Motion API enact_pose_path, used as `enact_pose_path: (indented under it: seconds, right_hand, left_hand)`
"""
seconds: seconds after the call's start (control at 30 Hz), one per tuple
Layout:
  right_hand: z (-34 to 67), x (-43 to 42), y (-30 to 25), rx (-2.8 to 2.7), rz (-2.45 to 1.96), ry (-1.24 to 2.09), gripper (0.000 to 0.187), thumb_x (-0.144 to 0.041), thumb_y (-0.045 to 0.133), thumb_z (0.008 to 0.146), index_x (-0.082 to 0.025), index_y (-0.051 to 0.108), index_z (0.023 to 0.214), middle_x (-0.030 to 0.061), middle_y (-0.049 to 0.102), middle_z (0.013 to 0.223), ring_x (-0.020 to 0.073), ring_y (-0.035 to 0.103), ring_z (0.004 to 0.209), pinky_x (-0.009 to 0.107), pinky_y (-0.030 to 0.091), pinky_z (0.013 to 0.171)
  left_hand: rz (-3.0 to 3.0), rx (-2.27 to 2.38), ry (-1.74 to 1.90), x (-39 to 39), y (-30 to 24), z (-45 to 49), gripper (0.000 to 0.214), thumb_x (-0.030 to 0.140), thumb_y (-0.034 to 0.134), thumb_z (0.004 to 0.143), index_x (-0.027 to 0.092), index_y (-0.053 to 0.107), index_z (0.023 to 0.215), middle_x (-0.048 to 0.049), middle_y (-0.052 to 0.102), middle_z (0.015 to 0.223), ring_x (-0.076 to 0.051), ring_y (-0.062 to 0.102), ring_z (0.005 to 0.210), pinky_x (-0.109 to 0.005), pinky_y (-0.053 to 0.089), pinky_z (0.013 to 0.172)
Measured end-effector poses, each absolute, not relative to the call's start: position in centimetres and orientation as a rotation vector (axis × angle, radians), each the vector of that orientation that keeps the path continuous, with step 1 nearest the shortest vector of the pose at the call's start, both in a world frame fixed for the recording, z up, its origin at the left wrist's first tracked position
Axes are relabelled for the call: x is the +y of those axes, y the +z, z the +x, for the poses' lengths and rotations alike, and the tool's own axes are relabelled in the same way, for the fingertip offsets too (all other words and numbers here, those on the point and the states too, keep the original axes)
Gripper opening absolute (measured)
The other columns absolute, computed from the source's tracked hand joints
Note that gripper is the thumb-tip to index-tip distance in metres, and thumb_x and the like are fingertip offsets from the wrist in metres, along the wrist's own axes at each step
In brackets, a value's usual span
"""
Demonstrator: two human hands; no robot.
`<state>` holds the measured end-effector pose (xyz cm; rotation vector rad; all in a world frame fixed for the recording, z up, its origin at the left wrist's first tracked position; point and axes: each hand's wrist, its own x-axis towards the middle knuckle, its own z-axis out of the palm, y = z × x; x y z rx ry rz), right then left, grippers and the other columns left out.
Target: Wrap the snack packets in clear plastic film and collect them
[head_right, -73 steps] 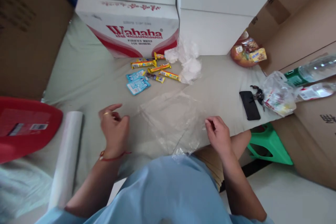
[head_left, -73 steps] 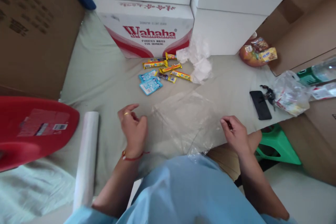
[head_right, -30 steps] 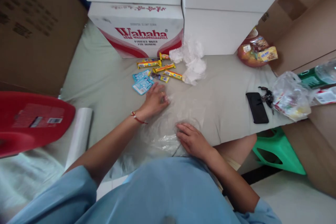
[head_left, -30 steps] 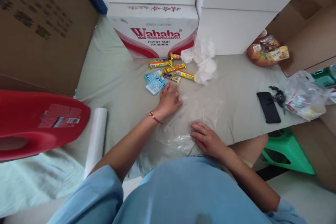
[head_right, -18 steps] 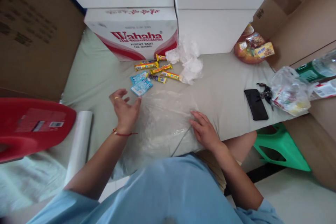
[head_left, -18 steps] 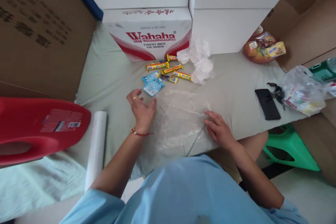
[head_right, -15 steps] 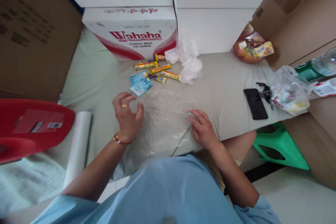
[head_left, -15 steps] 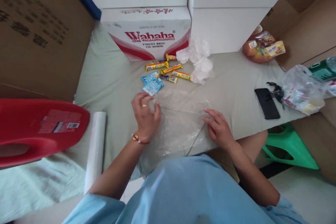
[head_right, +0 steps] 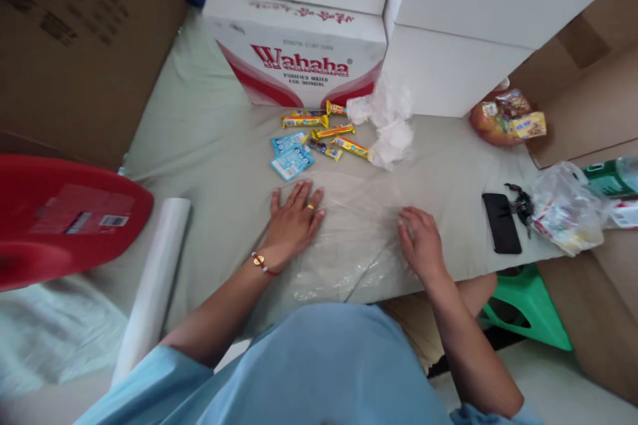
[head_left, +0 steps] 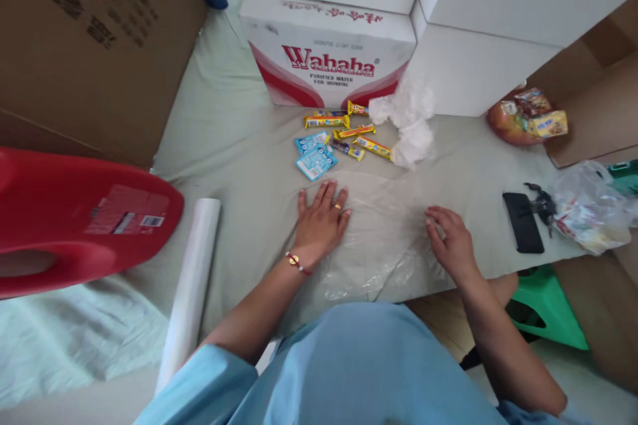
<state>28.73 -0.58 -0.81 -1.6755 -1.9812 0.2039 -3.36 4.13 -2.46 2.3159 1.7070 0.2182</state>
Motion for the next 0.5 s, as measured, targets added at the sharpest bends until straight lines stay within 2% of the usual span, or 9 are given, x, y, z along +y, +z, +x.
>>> enact_pose_path:
  seconds: [0.1,0.17,0.23,0.33,0.4,0.47,0.5]
  right_hand:
    - [25.0,4.8,1.8,-2.121,-1.521,0.258,0.026,-0.034,0.053,0.106,-0.021,0.075,0.110,0.0103,0.077,0.101,0.0248,0.072,0.095,0.041,0.059,0.088]
    - [21.0,8.9,2.9,-2.285,-1.394,0.290,0.026,-0.031,0.052,0.106,-0.020,0.076,0.110,0.0101,0.077,0.097,0.0240,0.071,0.092,0.038,0.057,0.086]
    - [16.3,13.0,3.2,-2.462,-1.325,0.298,0.027,-0.026,0.051,0.106,-0.018,0.076,0.113,0.0123,0.077,0.105,0.0263,0.071,0.102,0.039,0.055,0.091]
    - [10.1,17.9,2.5,-2.772,-1.174,0.364,0.031,-0.017,0.054,0.102,-0.016,0.071,0.128,0.0149,0.071,0.131,0.0291,0.065,0.122,0.040,0.051,0.102]
    - [7.5,20.0,1.8,-2.896,-1.095,0.405,0.047,-0.014,0.065,0.096,-0.015,0.063,0.143,0.0161,0.062,0.148,0.0300,0.060,0.133,0.040,0.048,0.108]
    - [6.2,21.0,1.4,-2.974,-1.103,0.419,0.061,-0.015,0.075,0.090,-0.013,0.057,0.149,0.0189,0.057,0.150,0.0313,0.060,0.132,0.039,0.048,0.108]
    - [6.0,21.2,1.5,-3.002,-1.135,0.412,0.063,-0.018,0.078,0.088,-0.011,0.058,0.147,0.0203,0.059,0.147,0.0320,0.062,0.127,0.039,0.049,0.105]
  left_hand:
    - [2.295,1.696,0.247,4.1,-2.3,-3.5,0.056,0.045,0.031,0.111,0.026,0.047,0.161,-0.0099,0.033,0.176,-0.028,0.029,0.164,-0.070,0.011,0.132]
    - [2.280,1.693,0.280,4.2,-2.3,-3.6,0.055,0.045,0.032,0.111,0.027,0.048,0.161,-0.0089,0.035,0.175,-0.028,0.030,0.163,-0.068,0.011,0.132]
    - [2.271,1.683,0.314,4.2,-2.4,-3.7,0.054,0.044,0.035,0.110,0.028,0.049,0.160,-0.0090,0.037,0.174,-0.028,0.031,0.163,-0.068,0.011,0.132]
    - [2.254,1.664,0.349,4.2,-2.5,-3.8,0.052,0.043,0.039,0.109,0.027,0.052,0.158,-0.0104,0.041,0.172,-0.030,0.034,0.161,-0.069,0.011,0.132]
    - [2.234,1.659,0.365,4.3,-2.4,-3.9,0.052,0.042,0.041,0.109,0.027,0.053,0.157,-0.0109,0.042,0.171,-0.031,0.035,0.161,-0.069,0.012,0.132]
    - [2.220,1.657,0.377,4.2,-2.3,-3.9,0.052,0.041,0.043,0.108,0.027,0.053,0.157,-0.0111,0.043,0.171,-0.031,0.035,0.160,-0.069,0.012,0.132]
    - [2.217,1.654,0.378,4.2,-2.2,-3.9,0.052,0.041,0.043,0.108,0.027,0.054,0.157,-0.0112,0.043,0.171,-0.031,0.036,0.160,-0.069,0.012,0.132]
